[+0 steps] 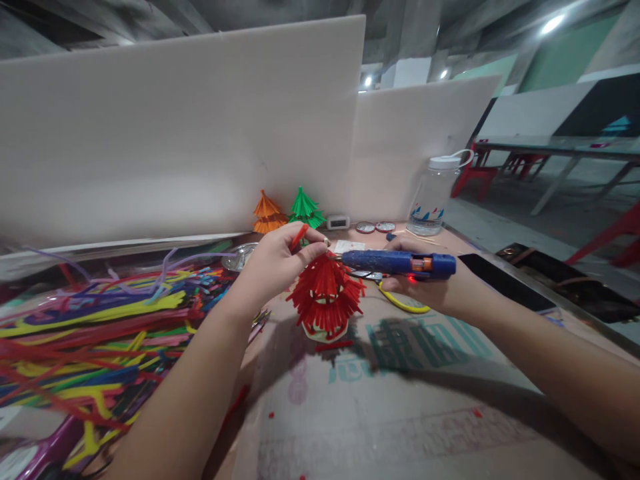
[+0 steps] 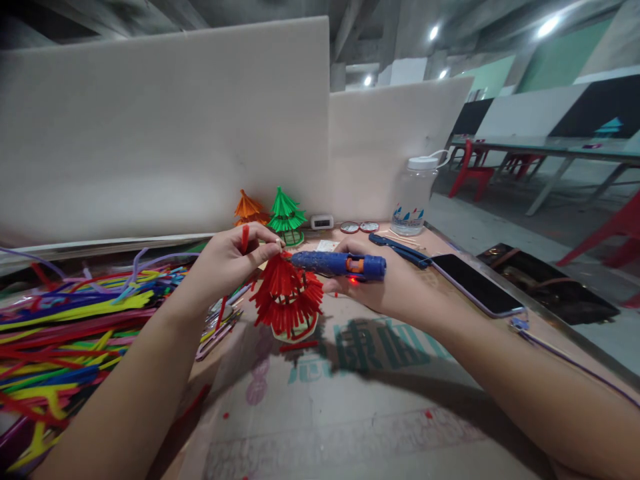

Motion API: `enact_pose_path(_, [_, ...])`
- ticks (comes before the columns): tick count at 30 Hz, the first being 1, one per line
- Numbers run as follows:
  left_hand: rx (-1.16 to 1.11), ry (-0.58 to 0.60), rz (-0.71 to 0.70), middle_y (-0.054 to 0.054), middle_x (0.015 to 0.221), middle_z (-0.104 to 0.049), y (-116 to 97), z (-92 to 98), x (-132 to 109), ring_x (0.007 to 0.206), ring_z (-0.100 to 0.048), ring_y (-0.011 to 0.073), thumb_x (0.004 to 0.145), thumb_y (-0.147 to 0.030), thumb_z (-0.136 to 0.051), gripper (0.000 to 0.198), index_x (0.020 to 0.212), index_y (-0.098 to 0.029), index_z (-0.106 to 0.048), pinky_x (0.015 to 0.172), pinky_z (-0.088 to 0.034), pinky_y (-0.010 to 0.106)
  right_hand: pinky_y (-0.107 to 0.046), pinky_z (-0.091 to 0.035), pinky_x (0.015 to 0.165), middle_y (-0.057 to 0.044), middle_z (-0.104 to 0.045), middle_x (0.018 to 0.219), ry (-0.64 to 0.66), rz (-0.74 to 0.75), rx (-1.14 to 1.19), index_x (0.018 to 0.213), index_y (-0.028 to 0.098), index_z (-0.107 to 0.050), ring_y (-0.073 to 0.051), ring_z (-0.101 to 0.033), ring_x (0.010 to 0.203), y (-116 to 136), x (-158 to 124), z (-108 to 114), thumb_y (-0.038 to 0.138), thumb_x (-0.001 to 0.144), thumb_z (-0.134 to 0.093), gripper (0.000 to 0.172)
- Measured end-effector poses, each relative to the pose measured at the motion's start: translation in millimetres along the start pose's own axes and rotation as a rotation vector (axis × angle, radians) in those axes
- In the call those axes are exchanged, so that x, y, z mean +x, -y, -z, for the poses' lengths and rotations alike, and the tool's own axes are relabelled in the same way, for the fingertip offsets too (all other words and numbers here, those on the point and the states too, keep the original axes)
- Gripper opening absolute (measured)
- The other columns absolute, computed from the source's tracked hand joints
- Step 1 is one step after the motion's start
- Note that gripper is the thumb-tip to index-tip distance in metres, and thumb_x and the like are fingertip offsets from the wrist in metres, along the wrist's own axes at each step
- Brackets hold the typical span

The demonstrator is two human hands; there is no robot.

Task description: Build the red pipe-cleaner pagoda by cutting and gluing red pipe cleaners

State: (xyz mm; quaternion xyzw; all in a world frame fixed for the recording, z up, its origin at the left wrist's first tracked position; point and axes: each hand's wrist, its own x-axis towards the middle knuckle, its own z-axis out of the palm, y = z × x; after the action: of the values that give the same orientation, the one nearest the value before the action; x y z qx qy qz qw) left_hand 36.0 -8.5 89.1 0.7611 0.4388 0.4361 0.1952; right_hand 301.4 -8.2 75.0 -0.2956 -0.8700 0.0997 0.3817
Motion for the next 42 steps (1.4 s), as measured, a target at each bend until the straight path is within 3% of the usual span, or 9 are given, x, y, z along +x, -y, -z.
enact_pose_path(7, [0.004,0.006,0.014,0.002,0.086,-0.069,-0.1,0.5,-0.2,0.074,-0.060,0.0150,0.090,-0.038,-0.066,0.020,0.089,-0.019,-0.070,0.064,-0.045,0.027,-0.029,-0.038,0.058,0.000,-0.058,0.076,0.013,-0.052,0.025,0.085,0.024,-0.060,-0.016,-0.050,0.063,1.9,-0.8,0.2,0.040,0.085,-0.072,0.020])
enact_pose_path(12, [-0.004,0.008,0.028,0.002,0.084,-0.069,0.4,0.6,-0.5,0.071,-0.058,0.0140,0.091,-0.039,-0.065,0.021,0.090,-0.018,-0.070,0.064,-0.045,0.027,-0.029,-0.038,0.057,0.001,-0.056,0.070,-0.011,-0.136,0.009,0.078,0.024,-0.058,-0.016,-0.048,0.062,2.4,-1.9,0.2,0.044,0.080,-0.076,0.027])
enact_pose_path(19, [0.015,0.004,0.021,0.003,0.087,-0.071,1.5,1.4,-0.7,0.075,-0.061,0.0155,0.091,-0.038,-0.064,0.021,0.092,-0.018,-0.070,0.067,-0.047,0.028,-0.029,-0.040,0.061,0.000,-0.060,0.072,0.060,-0.068,-0.020,0.090,0.026,-0.068,-0.017,-0.052,0.064,7.3,2.2,2.9,0.048,0.083,-0.075,0.024])
enact_pose_path(26, [0.045,-0.006,0.006,0.003,0.086,-0.071,2.8,1.4,0.5,0.076,-0.062,0.0159,0.091,-0.037,-0.064,0.020,0.092,-0.018,-0.071,0.067,-0.047,0.027,-0.028,-0.039,0.057,0.000,-0.062,0.071,0.082,-0.111,-0.007,0.081,0.023,-0.065,-0.016,-0.054,0.063,6.1,0.2,4.7,0.051,0.080,-0.077,0.030])
enact_pose_path(36, [0.048,-0.009,0.005,0.003,0.085,-0.069,2.0,2.5,0.2,0.079,-0.062,0.0165,0.091,-0.035,-0.064,0.018,0.090,-0.018,-0.070,0.068,-0.049,0.027,-0.027,-0.036,0.052,0.003,-0.060,0.066,0.153,-0.107,0.131,0.088,0.026,-0.067,-0.015,-0.051,0.057,15.9,4.3,6.2,0.046,0.081,-0.078,0.024])
enact_pose_path(42, [0.054,-0.019,-0.008,0.003,0.087,-0.070,4.5,2.5,1.1,0.078,-0.062,0.0161,0.091,-0.034,-0.064,0.017,0.089,-0.018,-0.070,0.072,-0.049,0.028,-0.026,-0.037,0.053,0.003,-0.059,0.069,0.187,-0.122,0.080,0.080,0.023,-0.061,-0.013,-0.051,0.060,12.5,1.2,5.2,0.049,0.081,-0.077,0.030])
